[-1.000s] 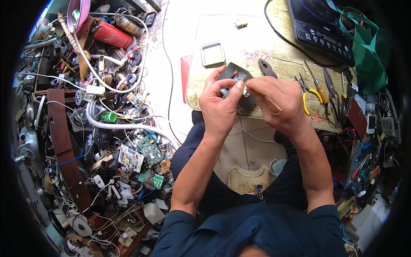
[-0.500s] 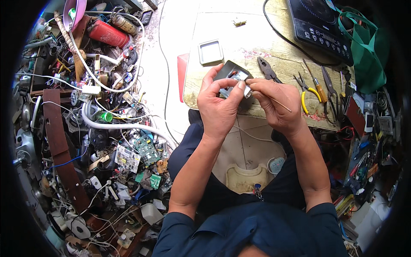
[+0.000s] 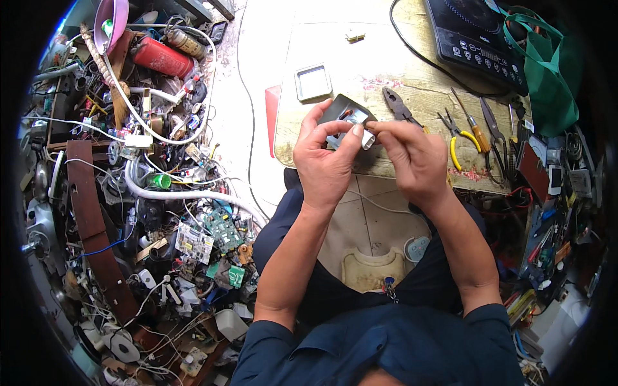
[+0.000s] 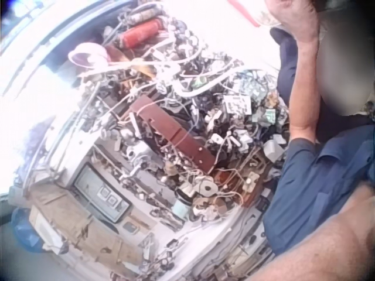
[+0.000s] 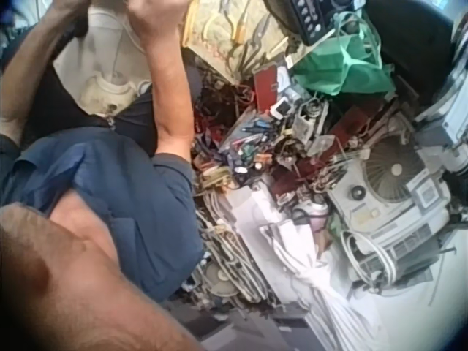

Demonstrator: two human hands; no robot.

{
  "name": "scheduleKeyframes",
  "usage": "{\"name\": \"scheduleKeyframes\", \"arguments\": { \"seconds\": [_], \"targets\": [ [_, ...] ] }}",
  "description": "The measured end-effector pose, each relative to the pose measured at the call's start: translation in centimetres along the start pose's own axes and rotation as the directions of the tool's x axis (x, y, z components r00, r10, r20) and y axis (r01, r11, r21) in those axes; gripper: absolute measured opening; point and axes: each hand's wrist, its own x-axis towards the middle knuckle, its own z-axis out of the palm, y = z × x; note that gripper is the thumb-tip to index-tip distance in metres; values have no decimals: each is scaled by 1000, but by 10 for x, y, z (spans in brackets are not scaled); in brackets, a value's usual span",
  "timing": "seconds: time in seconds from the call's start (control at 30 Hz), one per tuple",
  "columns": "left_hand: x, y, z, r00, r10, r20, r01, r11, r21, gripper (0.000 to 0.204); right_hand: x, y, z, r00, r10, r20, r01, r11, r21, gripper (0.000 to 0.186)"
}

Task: The person is repairing a small electronic device, likely a lock or switch, using a screwdriver and a wooden stick. They are seated in a cluttered workshop, manipulating the device and its internal components.

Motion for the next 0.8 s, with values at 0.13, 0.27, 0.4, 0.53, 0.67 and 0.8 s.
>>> {"name": "scheduleKeyframes", "arguments": {
  "seconds": [0.13, 0.27, 0.4, 0.53, 0.67, 0.8],
  "targets": [
    [-1, 1, 2, 1000, -20, -4, 20, 999, -47, 17, 3, 6, -2, 955, -293, 42, 296, 941, -163, 26],
    [-1, -1, 2, 1000, -26, -11, 25, 999, -43, 17, 2, 9, -4, 905, -419, 70, 423, 870, -255, 31],
    [-1, 3, 2, 999, -43, -4, 43, 999, -18, 16, 5, 10, -7, 873, -477, 99, 481, 813, -327, 28],
    [-2, 5, 2, 999, -44, 3, 44, 999, -9, 16, 7, 5, -8, 873, -475, 108, 481, 807, -342, 26],
    [-5, 7, 4, 1000, -21, 3, 21, 1000, -11, 16, 13, 0, -8, 878, -467, 108, 473, 809, -349, 25],
    [-4, 2, 3, 1000, 28, 13, -29, 999, 30, 17, 16, -4, -8, 900, -426, 91, 431, 836, -340, 24]
  ]
}}
